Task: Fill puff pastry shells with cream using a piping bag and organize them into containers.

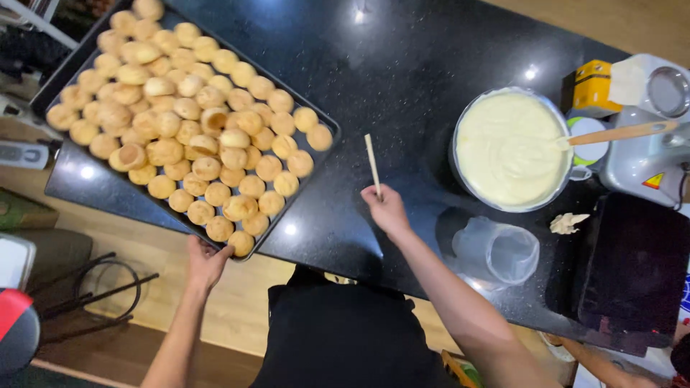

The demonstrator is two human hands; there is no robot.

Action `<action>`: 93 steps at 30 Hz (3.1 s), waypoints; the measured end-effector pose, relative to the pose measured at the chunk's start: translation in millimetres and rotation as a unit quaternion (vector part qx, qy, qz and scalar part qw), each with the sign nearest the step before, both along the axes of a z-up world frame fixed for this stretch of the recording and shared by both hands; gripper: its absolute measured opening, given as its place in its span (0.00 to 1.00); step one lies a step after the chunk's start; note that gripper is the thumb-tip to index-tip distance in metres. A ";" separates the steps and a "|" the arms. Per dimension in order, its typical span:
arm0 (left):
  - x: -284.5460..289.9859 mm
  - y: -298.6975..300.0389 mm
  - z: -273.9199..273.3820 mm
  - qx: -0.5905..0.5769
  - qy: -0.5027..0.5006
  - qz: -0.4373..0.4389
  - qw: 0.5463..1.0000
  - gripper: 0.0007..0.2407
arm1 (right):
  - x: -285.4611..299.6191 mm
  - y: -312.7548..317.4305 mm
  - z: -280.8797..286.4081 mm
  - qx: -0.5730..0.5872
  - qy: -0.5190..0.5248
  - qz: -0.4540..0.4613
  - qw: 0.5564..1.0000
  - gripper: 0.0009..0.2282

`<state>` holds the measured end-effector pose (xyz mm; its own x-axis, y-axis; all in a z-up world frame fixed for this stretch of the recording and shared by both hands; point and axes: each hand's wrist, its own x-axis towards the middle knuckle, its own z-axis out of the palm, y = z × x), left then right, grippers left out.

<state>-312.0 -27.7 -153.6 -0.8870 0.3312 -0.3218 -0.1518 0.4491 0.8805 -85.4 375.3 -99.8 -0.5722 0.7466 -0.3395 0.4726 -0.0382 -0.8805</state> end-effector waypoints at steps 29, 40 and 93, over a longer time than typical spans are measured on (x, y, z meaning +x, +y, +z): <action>-245.0 11.9 98.2 -0.449 0.158 -0.043 0.878 0.31 | -116.9 -128.0 19.6 -0.090 0.092 0.118 0.985 0.18; 41.0 264.7 145.3 0.083 0.174 -0.162 0.968 0.14 | 30.8 -6.7 213.5 0.030 0.081 0.093 0.992 0.09; 224.7 317.0 82.9 0.323 -0.172 -0.016 0.931 0.19 | 338.6 58.8 50.5 0.426 -0.338 -0.169 0.822 0.27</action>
